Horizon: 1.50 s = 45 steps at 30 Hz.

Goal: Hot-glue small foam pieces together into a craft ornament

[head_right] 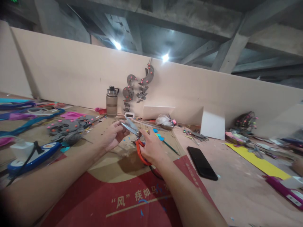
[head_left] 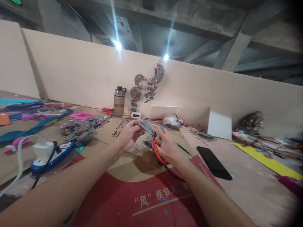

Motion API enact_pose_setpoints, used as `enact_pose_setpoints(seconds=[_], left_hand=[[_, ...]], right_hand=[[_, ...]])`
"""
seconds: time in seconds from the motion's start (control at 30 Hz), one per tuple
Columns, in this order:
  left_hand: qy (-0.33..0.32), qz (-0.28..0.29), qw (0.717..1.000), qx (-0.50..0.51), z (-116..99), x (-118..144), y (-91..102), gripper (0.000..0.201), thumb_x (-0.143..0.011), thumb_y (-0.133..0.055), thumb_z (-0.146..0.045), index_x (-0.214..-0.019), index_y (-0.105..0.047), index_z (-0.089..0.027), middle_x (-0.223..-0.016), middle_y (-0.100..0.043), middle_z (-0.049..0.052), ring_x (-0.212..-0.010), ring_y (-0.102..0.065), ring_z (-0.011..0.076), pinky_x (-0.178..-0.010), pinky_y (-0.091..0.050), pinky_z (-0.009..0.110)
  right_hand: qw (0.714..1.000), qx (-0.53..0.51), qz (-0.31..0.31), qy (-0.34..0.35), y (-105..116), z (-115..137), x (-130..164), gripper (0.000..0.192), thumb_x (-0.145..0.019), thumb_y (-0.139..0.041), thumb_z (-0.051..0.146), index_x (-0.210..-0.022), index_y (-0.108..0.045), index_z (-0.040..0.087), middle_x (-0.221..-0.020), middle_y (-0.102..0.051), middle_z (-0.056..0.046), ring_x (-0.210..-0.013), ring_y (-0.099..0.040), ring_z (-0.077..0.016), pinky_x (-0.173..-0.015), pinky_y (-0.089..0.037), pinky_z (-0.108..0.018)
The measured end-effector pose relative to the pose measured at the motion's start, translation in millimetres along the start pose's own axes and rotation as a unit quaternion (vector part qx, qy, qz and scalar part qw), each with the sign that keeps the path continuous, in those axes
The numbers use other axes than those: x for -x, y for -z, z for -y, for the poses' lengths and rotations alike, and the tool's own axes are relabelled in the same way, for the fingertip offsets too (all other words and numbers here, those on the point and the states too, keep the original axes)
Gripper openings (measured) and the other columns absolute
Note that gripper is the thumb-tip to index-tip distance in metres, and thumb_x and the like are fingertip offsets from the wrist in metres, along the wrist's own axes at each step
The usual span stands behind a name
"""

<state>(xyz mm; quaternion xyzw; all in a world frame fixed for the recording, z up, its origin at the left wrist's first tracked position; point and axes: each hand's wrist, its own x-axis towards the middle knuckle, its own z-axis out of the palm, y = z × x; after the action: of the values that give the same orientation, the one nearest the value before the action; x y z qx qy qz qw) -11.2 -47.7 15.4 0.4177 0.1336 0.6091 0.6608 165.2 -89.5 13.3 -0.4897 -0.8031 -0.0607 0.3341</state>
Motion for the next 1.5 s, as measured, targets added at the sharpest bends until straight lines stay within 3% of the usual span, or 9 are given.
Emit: enact_pose_setpoints(seconds=[0.67,0.83,1.07,1.23,1.5], left_hand=[[-0.006,0.003,0.999,-0.040,1.9,-1.4,2.1,0.014,-0.062,-0.067,-0.006,-0.068,-0.056,-0.013,-0.065,-0.057,-0.001,-0.056,-0.050,0.0062,-0.056,-0.040,0.019],[0.006,0.011,1.000,-0.024,2.8,-1.9,5.1,0.016,-0.063,-0.069,-0.009,-0.071,-0.056,-0.013,-0.065,-0.057,-0.002,-0.056,-0.051,0.0058,-0.058,-0.041,0.020],[0.021,-0.023,0.996,-0.080,0.1,1.3,5.4,0.021,-0.063,-0.069,-0.016,-0.075,-0.052,-0.015,-0.087,-0.068,0.008,-0.078,-0.064,0.0176,-0.062,-0.045,0.025],[-0.003,-0.008,0.994,-0.112,1.5,-0.7,7.2,0.015,-0.067,-0.067,-0.019,-0.075,-0.054,-0.015,-0.068,-0.063,0.002,-0.056,-0.055,0.0091,-0.055,-0.040,0.021],[-0.038,-0.015,0.990,-0.133,-1.3,-2.4,7.7,0.007,-0.064,-0.062,-0.012,-0.067,-0.057,-0.014,-0.062,-0.053,-0.002,-0.052,-0.045,0.0053,-0.052,-0.034,0.019]], right_hand=[[0.998,0.061,0.012,0.001,0.6,-4.1,0.6,0.042,-0.082,-0.054,0.033,-0.123,-0.053,0.024,-0.099,-0.057,-0.009,-0.082,-0.053,-0.0194,-0.071,-0.041,-0.029],[1.000,0.010,0.016,-0.024,0.3,-1.9,0.1,0.040,-0.083,-0.053,0.030,-0.122,-0.054,0.023,-0.097,-0.063,-0.007,-0.083,-0.056,-0.0201,-0.074,-0.043,-0.030],[0.997,-0.066,-0.013,-0.039,2.9,-3.9,-6.2,0.034,-0.082,-0.050,0.024,-0.116,-0.056,0.020,-0.108,-0.062,-0.007,-0.097,-0.056,-0.0204,-0.087,-0.043,-0.033],[0.998,-0.044,-0.028,-0.026,0.6,-7.0,-4.4,0.042,-0.083,-0.051,0.027,-0.125,-0.050,0.022,-0.105,-0.055,-0.009,-0.093,-0.054,-0.0200,-0.084,-0.044,-0.034],[0.999,0.029,-0.017,0.009,1.8,-5.3,0.3,0.043,-0.082,-0.053,0.029,-0.124,-0.050,0.021,-0.107,-0.051,-0.009,-0.096,-0.051,-0.0214,-0.083,-0.044,-0.032]])
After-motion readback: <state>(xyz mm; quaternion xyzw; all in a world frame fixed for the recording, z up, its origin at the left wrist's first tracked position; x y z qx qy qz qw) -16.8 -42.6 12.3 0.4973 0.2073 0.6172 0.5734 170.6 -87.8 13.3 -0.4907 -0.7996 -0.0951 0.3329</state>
